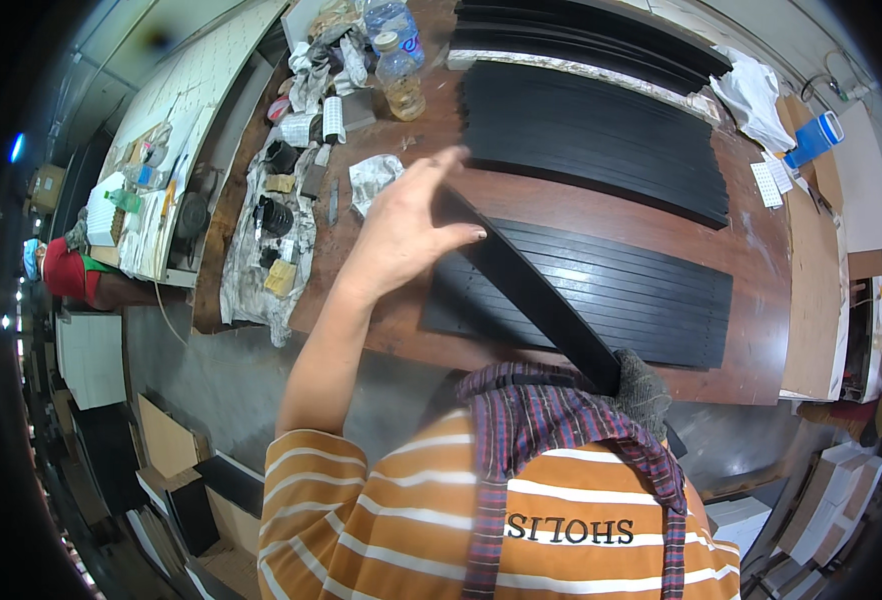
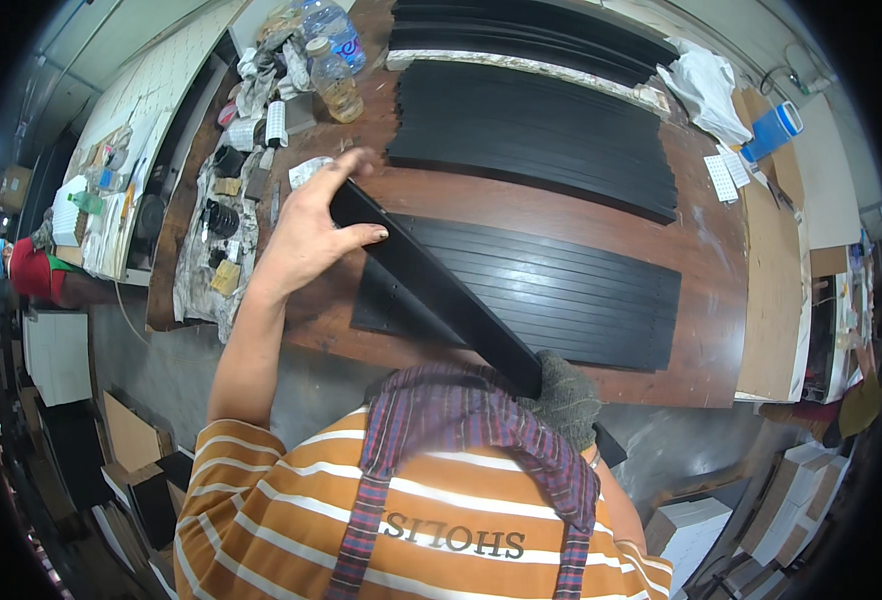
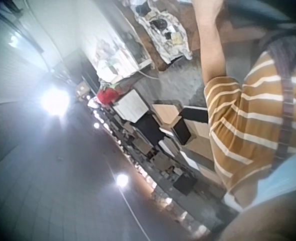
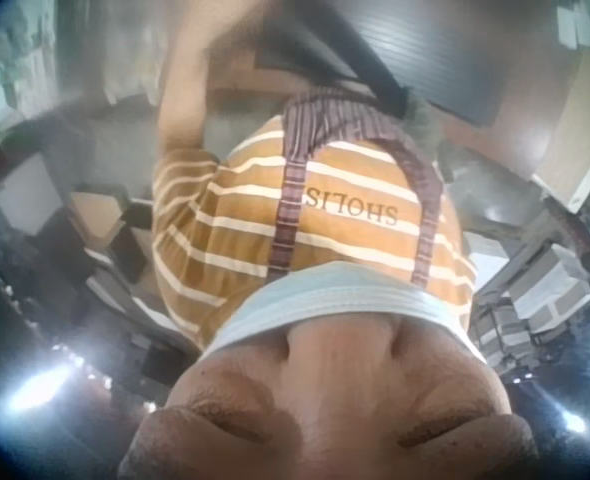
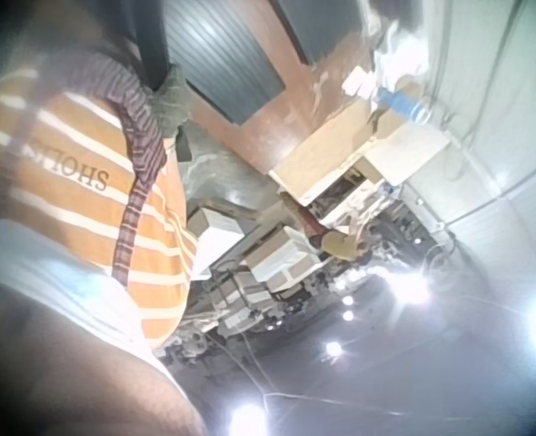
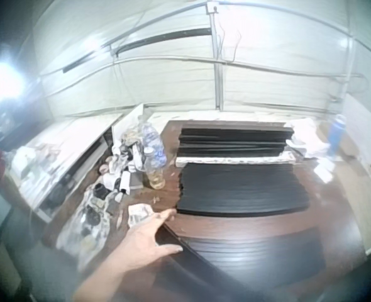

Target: The person wipes and scrubs black ribbed plastic panels on a workbench using a white cloth and a yellow sponge. They handle the panels one at a time, flipping them over to clean both sides, then stack the cleaned pieces.

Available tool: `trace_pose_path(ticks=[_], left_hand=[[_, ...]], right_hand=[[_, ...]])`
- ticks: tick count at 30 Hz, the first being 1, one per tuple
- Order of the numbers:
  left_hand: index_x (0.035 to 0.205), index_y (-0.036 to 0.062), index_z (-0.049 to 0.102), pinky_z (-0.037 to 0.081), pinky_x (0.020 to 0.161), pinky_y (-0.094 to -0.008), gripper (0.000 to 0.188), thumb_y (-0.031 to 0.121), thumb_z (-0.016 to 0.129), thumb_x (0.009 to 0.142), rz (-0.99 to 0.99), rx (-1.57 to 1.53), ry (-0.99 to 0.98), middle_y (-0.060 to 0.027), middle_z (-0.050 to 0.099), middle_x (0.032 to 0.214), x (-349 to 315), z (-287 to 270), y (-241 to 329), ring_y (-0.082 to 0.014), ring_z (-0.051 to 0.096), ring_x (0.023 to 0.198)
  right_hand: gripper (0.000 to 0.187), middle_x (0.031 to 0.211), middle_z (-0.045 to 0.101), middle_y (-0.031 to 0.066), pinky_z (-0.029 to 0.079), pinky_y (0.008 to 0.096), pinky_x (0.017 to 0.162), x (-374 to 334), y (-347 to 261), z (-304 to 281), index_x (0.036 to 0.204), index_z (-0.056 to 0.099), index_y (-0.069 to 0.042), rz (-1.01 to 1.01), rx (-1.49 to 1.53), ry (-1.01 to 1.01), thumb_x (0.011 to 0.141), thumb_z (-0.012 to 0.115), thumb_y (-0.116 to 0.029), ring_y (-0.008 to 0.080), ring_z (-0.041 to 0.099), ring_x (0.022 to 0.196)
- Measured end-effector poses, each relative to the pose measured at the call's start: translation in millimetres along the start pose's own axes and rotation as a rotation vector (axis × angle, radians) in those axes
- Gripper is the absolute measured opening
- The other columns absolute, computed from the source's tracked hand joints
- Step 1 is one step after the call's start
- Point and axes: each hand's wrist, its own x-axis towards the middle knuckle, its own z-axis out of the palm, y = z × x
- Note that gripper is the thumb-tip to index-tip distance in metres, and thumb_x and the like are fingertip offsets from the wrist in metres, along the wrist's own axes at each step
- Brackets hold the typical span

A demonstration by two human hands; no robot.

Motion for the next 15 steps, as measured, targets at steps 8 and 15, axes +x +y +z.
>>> trace_pose_path(ticks=[8, 15], left_hand=[[0.110, -0.0053, 0.068, 0.046, 0.102, -0.0356, 0.036, 0.000, 0.071, 0.074, -0.165, -0.179, -0.132, -0.0147, 0.066, 0.115, -3.8, -4.3, -13.6, -0.0277, 0.062, 0.115], [0.109, -0.0052, 0.069, 0.045, 0.104, -0.0365, 0.035, -0.001, 0.068, 0.074, -0.151, -0.129, -0.124, -0.0161, 0.066, 0.118, -6.0, 0.5, -11.2, -0.0289, 0.062, 0.117]], right_hand=[[0.038, 0.084, 0.069, 0.0172, 0.053, 0.0470, 0.073, -1.3, -0.5, -2.0, 0.100, 0.067, -0.011, -0.011, -0.025, -0.007, 0.069, 0.080, -0.030, 0.0384, 0.068, 0.084], [0.038, 0.084, 0.069, 0.0172, 0.053, 0.0470, 0.073, -3.8, 0.6, -1.3, 0.099, 0.068, -0.011, -0.019, -0.030, -0.013, 0.069, 0.080, -0.030, 0.0385, 0.068, 0.083]])
